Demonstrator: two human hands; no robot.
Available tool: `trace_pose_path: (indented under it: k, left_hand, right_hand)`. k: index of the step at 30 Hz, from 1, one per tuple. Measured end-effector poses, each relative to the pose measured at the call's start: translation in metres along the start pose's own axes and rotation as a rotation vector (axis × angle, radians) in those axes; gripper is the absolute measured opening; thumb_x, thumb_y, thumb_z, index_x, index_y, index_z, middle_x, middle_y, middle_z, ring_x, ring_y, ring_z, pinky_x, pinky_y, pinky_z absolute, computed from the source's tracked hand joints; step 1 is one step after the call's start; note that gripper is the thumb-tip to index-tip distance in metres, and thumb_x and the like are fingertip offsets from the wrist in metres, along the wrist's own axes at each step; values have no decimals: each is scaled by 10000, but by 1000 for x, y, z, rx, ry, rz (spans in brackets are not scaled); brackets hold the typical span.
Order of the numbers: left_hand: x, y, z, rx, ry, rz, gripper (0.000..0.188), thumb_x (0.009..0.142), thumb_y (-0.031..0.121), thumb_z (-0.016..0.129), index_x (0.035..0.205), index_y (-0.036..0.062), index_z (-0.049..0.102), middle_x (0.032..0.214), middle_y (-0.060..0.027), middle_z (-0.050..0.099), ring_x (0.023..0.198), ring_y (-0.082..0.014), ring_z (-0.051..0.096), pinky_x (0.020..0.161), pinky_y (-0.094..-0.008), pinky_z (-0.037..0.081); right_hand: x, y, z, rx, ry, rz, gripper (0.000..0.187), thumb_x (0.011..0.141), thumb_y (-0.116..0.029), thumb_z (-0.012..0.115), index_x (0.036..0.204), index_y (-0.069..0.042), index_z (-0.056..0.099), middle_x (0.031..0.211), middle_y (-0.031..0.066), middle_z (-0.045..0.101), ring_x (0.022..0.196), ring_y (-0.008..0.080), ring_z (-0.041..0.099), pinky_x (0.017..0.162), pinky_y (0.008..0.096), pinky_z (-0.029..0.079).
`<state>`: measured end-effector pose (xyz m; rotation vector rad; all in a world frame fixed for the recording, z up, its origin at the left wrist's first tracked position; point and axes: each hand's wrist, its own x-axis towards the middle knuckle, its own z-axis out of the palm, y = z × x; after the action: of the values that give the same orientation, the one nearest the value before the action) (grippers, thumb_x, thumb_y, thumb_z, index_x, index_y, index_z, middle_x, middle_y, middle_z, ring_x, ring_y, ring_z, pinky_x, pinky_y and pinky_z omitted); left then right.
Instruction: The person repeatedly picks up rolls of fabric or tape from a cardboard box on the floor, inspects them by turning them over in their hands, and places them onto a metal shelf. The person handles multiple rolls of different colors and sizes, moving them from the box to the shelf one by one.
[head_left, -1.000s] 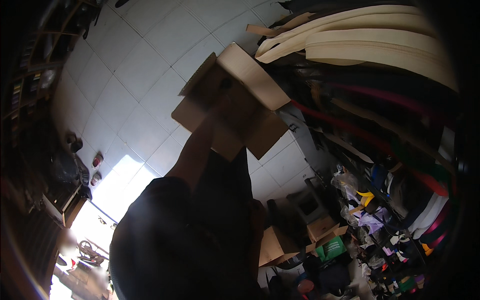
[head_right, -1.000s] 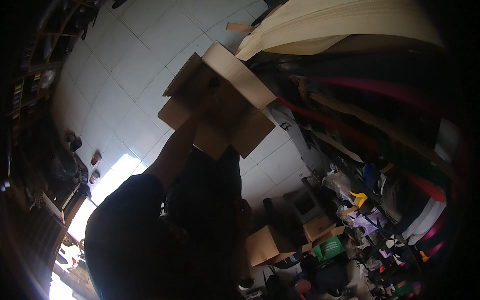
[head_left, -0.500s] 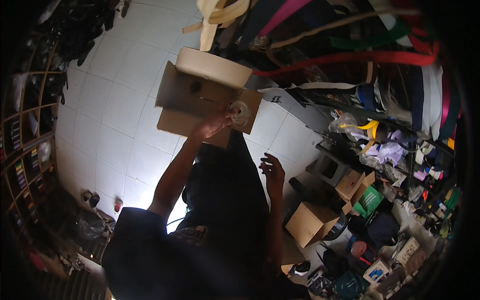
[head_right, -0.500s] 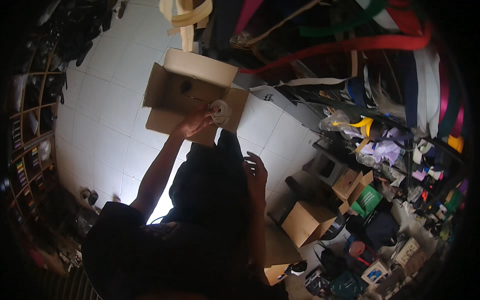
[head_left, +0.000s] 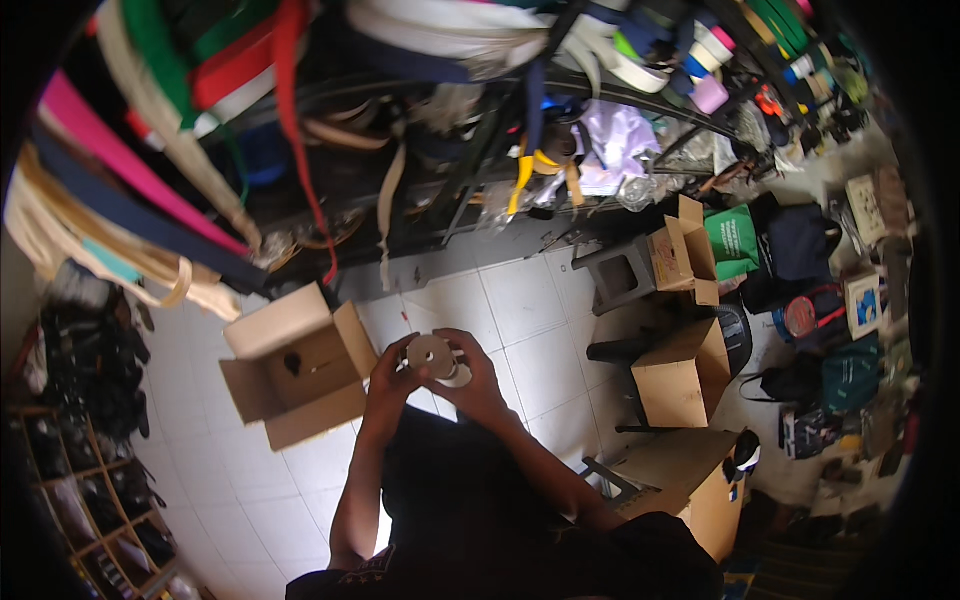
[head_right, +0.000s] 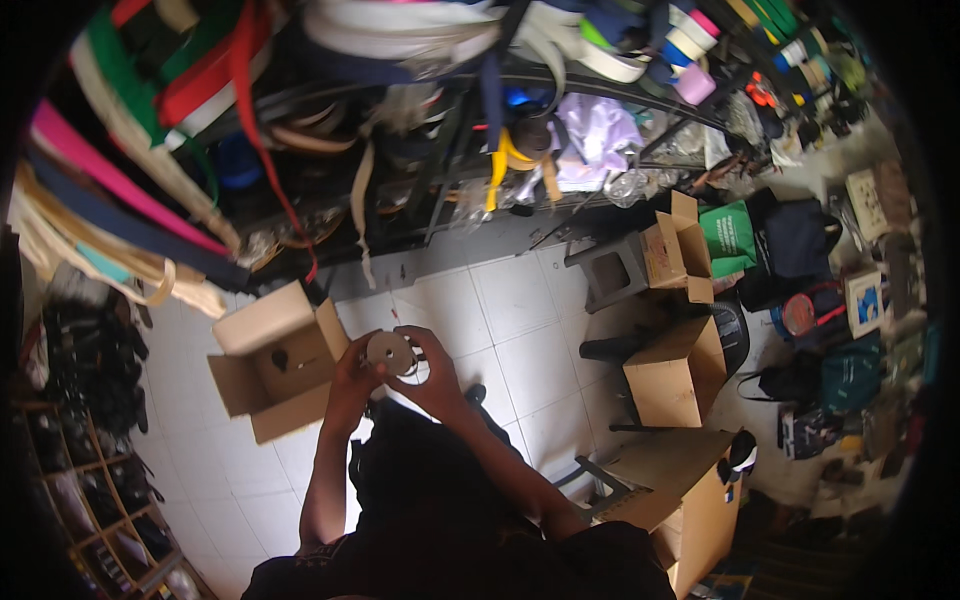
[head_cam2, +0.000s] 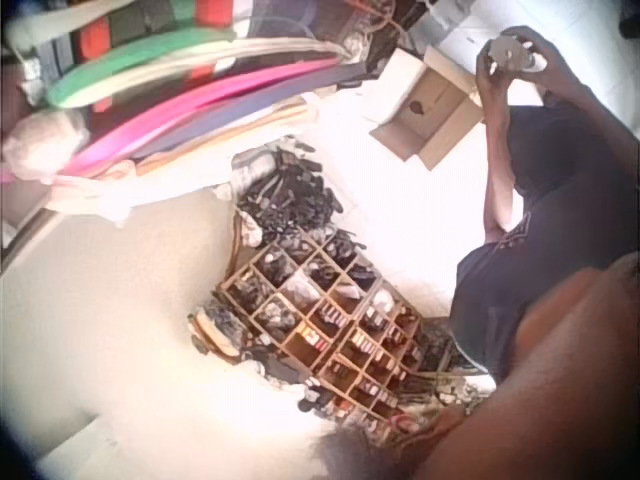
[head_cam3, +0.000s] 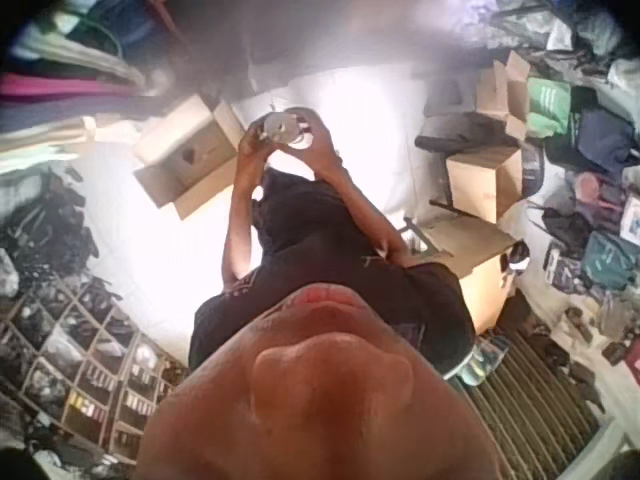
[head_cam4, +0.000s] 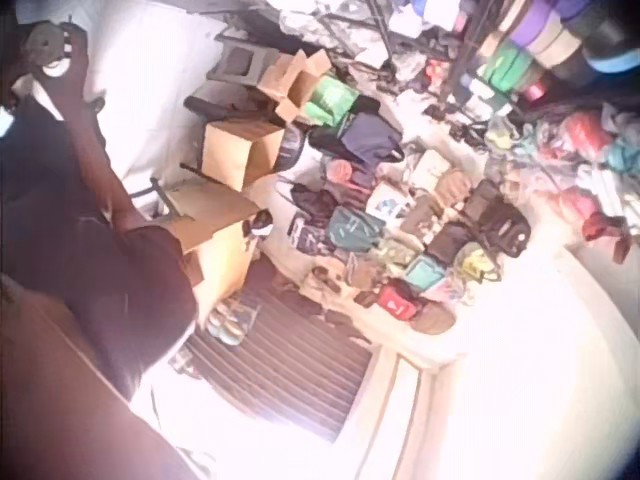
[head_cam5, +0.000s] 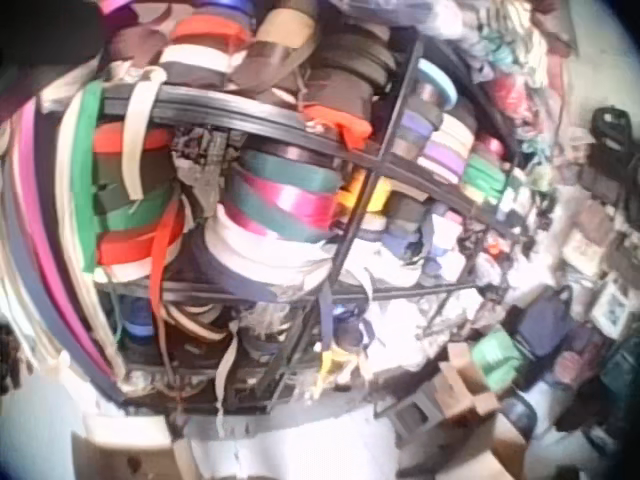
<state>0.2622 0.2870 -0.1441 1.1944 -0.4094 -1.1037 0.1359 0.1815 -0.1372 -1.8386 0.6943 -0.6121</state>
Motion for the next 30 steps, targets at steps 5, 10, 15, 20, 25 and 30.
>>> trace_pose_path:
  k: [5,10,15,20,25,30]
  left_hand:
    - [32,-13,87,106,-313,-10,691,798,-82,733,1420,65,469,1243,-92,570,1142,-210,598,929,-328,545]
    - [66,-44,195,122,-415,-80,596,795,-45,763,1335,23,521,1204,-106,610,1118,-229,624,944,-340,547]
    - [92,-61,271,226,-511,-14,598,773,-21,793,1313,38,542,1235,-89,616,1148,-226,599,943,-368,539]
    - [112,-43,306,370,-433,-47,599,778,34,813,1315,50,549,1235,-70,611,1141,-208,590,955,-362,522]
    - [168,-19,310,486,-444,75,558,823,120,800,1316,38,553,1161,-102,665,1055,-191,649,895,-335,528]
    - [233,10,348,514,-473,227,640,845,127,778,1406,41,481,1274,-119,614,1160,-201,606,929,-344,511]
  right_hand:
    - [-25,23,-111,123,52,38,632,759,-211,864,1301,-88,563,1215,70,570,1092,203,594,871,326,503]
    - [-49,53,-228,175,125,130,598,758,-142,842,1282,-53,568,1210,78,640,1108,196,614,942,362,490]
    - [-52,79,-309,233,149,93,577,745,-105,854,1257,-51,593,1189,74,651,1123,196,613,960,360,490]
    - [-24,97,-343,320,80,148,632,694,2,863,1263,-48,594,1218,68,627,1142,194,585,993,350,454]
    - [36,108,-356,335,75,58,629,712,5,846,1281,-25,581,1244,75,611,1155,188,579,1003,343,449]
    - [102,94,-387,280,265,-30,612,752,-26,828,1306,-18,567,1263,90,591,1175,192,572,985,337,467]
